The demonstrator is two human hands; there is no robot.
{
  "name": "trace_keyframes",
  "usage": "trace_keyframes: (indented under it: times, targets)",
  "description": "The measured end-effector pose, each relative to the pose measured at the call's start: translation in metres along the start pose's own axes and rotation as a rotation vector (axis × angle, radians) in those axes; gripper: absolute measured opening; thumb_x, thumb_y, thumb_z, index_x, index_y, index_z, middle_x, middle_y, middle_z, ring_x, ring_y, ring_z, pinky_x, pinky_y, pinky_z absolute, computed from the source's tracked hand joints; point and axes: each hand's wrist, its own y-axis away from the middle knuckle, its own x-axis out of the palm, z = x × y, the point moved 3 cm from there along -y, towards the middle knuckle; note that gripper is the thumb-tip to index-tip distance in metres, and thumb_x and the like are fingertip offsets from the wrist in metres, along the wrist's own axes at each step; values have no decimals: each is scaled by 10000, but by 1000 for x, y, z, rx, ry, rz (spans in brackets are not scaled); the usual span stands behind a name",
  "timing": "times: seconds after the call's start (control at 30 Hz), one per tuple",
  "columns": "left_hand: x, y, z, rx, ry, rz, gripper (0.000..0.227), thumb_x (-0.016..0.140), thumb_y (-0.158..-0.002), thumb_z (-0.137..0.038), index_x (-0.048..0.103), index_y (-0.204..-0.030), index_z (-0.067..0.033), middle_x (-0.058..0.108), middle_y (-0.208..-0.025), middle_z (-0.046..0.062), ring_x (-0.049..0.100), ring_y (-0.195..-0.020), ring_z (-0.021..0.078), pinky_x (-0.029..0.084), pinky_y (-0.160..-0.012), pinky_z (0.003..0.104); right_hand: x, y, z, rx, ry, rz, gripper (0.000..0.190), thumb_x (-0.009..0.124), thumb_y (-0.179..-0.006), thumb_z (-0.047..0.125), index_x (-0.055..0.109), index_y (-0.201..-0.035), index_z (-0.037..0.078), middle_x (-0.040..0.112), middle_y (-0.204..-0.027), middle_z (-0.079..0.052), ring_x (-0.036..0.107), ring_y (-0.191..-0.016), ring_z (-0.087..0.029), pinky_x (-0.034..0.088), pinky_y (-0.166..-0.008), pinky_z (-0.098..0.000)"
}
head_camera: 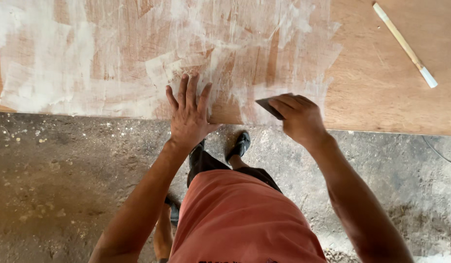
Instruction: The person applies white wood filler to a large wooden panel using a small scraper and a brush, then spreads and smooths the material across the surface by hand.
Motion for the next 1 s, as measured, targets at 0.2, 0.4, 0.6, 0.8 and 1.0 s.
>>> trace_keyframes:
  times: [0.2, 0.4, 0.6, 0.8, 1.0]
  targets:
    - [-5, -4, 1, 7, 14, -60, 1263, 966, -561, -548, 336, -1553, -82, 217, -1610, 260, 161, -1524, 494, 120, -1160, 805, 0, 22, 36, -140, 29, -93, 276, 666, -906, -57, 728, -1136, 83, 741, -1180, -78, 760, -1037, -208, 655, -890, -337]
    - [-13, 0, -2, 52, 32, -115, 1241, 979, -557, -518, 362, -1541, -79, 248, -1606, 261, 196, -1521, 496, 135, -1154, 810, -20, 29, 3, 188, 17, 275, 507, 588, -946, -112, 743, -1314, 201, 770, -1244, -19, 755, -868, -160, 540, -510, -316]
    - [-12, -7, -9, 20, 0, 22, 1272, 934, -564, -601, 322, -1549, -78, 185, -1608, 272, 128, -1516, 507, 112, -1129, 830, -23, 25, 20, 162, 58, 163, 476, 585, -932, -17, 646, -1334, 231, 734, -1196, -31, 726, -954, -203, 608, -708, -362]
    - [-5, -16, -22, 1, -128, 159, 1271, 876, -632, -625, 244, -1606, -108, 38, -1676, 241, -10, -1535, 465, 80, -1120, 823, -37, -99, -80, 220, 30, 44, 272, 610, -1011, 27, 721, -1221, 159, 767, -1139, -71, 731, -913, -233, 574, -731, -360]
    - [0, -17, -22, -27, -110, 178, 1228, 851, -656, -637, 272, -1597, -100, 45, -1680, 214, 4, -1547, 459, 74, -1113, 843, 19, -172, -111, 323, -77, 96, 301, 571, -1033, 60, 684, -1299, 143, 685, -1279, -111, 728, -924, -238, 619, -664, -309]
